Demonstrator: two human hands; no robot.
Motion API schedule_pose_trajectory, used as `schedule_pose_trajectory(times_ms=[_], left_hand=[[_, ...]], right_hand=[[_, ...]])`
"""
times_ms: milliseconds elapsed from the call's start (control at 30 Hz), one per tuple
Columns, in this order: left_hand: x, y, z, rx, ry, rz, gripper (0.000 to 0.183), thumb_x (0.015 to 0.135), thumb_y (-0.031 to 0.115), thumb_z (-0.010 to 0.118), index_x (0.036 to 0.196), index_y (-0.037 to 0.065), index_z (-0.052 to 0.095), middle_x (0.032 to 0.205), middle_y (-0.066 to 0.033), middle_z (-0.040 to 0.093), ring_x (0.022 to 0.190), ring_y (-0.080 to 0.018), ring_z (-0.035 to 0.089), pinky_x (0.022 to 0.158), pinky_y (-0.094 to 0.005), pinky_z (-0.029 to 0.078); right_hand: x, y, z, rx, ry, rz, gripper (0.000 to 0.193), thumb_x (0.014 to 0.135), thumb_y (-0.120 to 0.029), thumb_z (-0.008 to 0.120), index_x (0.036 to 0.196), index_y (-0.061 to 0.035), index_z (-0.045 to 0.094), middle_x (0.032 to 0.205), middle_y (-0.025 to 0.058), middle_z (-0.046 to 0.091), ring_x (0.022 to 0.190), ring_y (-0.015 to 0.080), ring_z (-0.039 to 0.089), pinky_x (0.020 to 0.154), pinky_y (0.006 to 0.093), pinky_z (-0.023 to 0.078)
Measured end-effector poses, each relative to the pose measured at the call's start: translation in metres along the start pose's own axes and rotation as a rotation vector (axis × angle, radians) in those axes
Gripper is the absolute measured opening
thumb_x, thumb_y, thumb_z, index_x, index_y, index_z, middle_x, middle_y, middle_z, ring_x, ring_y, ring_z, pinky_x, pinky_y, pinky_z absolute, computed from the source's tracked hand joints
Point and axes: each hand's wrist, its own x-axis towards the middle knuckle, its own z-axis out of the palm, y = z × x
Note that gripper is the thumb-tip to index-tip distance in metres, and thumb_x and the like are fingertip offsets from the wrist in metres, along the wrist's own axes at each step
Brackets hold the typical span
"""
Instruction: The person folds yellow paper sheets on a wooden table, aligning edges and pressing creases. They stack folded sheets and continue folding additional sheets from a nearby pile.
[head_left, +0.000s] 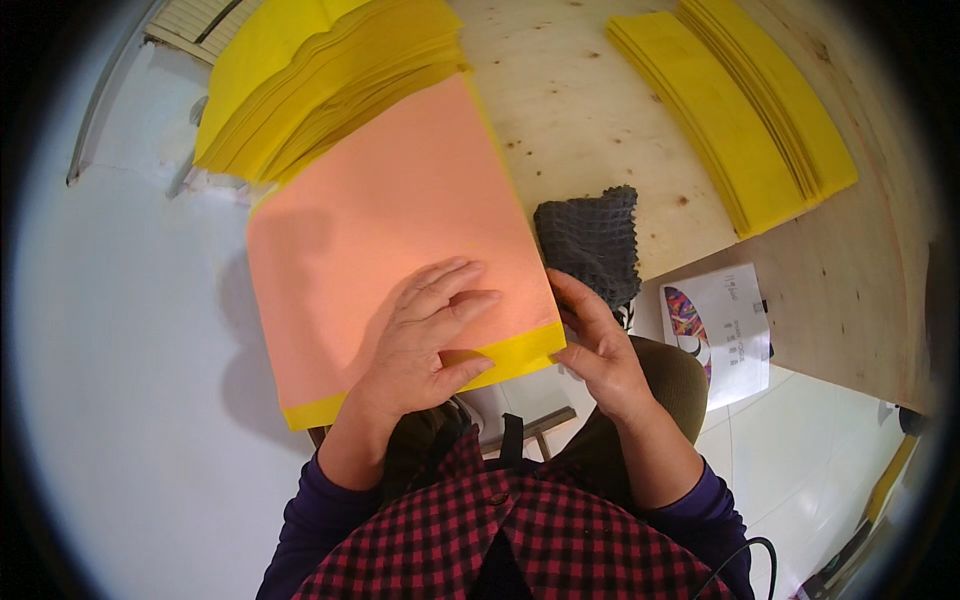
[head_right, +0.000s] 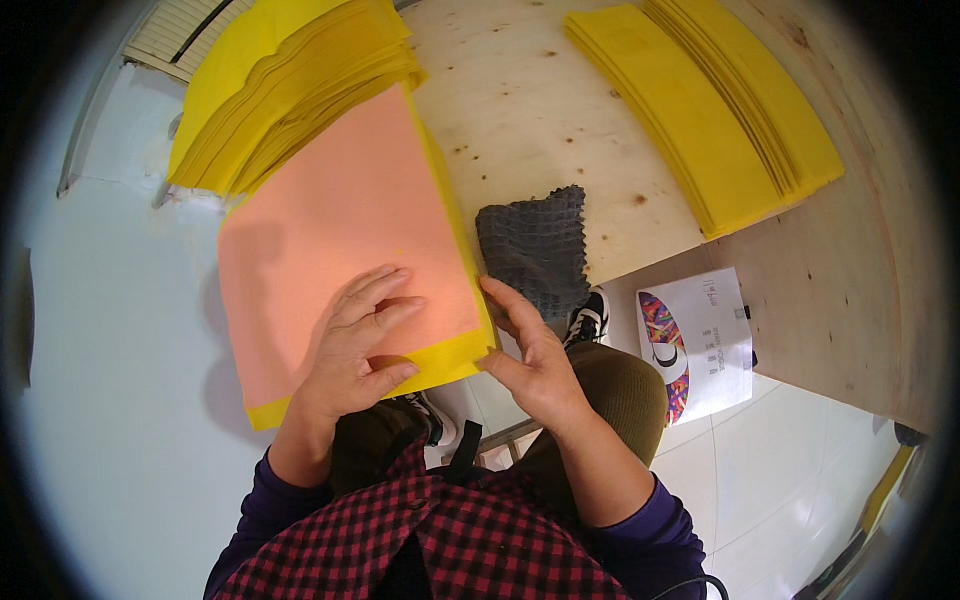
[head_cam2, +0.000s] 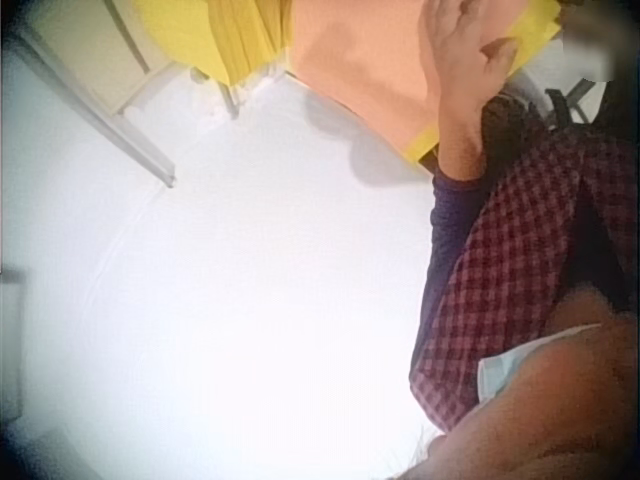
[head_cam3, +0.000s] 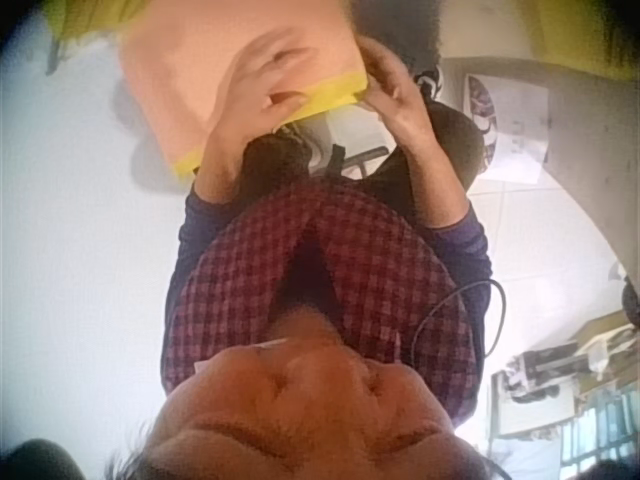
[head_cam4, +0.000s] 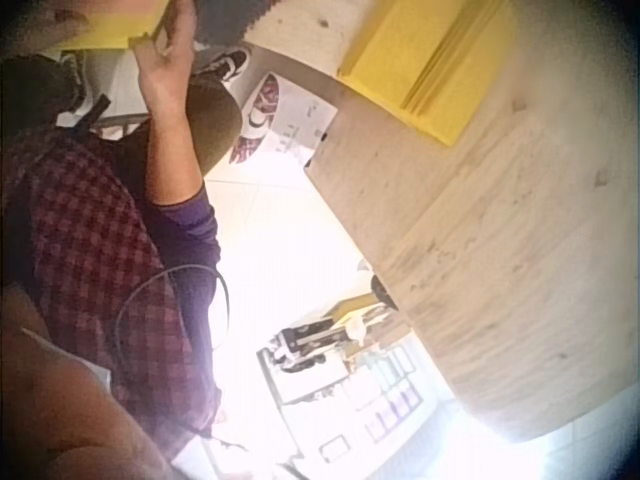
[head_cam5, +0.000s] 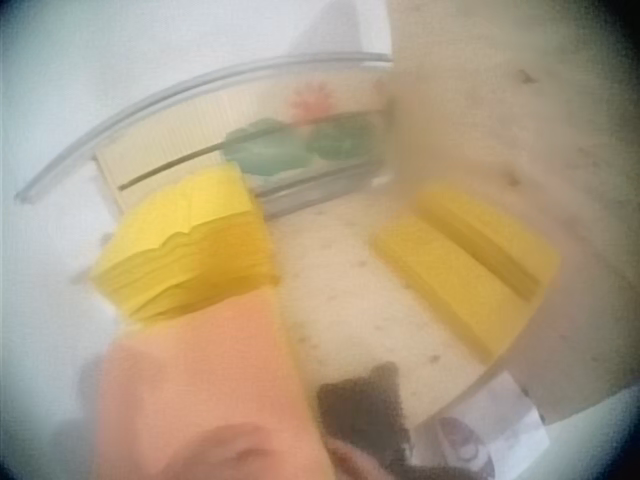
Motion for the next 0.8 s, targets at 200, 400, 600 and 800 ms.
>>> schedule_pose_trajectory(times_ms=[200,400,600,800], left_hand=[[0.000,0.000,0.001,-0.001,-0.013,-0.008,0.065,0.074,0.043,0.073,0.127,0.009,0.062,0.142,-0.0127,0.050,0.134,-0.0350,0.043,0.111,-0.0484,0.033],[0.000,0.001,-0.001,-0.013,-0.026,-0.022,0.071,0.075,0.054,0.071,0.128,0.008,0.062,0.143,-0.0133,0.049,0.135,-0.0357,0.041,0.111,-0.0487,0.031],[-0.001,0.002,-0.003,-0.042,-0.039,-0.005,0.076,0.073,0.056,0.073,0.129,0.007,0.062,0.144,-0.0153,0.047,0.135,-0.0371,0.040,0.112,-0.0487,0.030],[-0.002,0.001,-0.004,-0.101,-0.029,0.005,0.047,0.072,0.030,0.077,0.109,0.003,0.067,0.142,-0.0192,0.048,0.135,-0.0389,0.040,0.114,-0.0485,0.028]], right_hand=[[0.005,-0.002,0.002,-0.261,0.076,-0.152,0.074,0.079,-0.007,0.069,0.146,-0.0036,0.038,0.150,0.0176,0.038,0.137,0.0268,0.041,0.110,0.0390,0.035],[0.004,-0.019,0.007,-0.638,0.143,-0.348,0.064,0.072,-0.001,0.072,0.133,-0.0177,0.059,0.149,0.0172,0.040,0.135,0.0348,0.041,0.109,0.0413,0.037],[0.016,-0.032,0.009,-0.847,0.147,-0.531,0.030,0.072,-0.002,0.075,0.099,-0.0151,0.075,0.136,0.0150,0.053,0.131,0.0384,0.043,0.109,0.0455,0.036],[0.031,-0.048,0.015,-0.793,0.063,-0.542,0.021,0.073,-0.005,0.076,0.093,-0.0116,0.074,0.125,0.0134,0.060,0.128,0.0373,0.046,0.104,0.0439,0.039]])
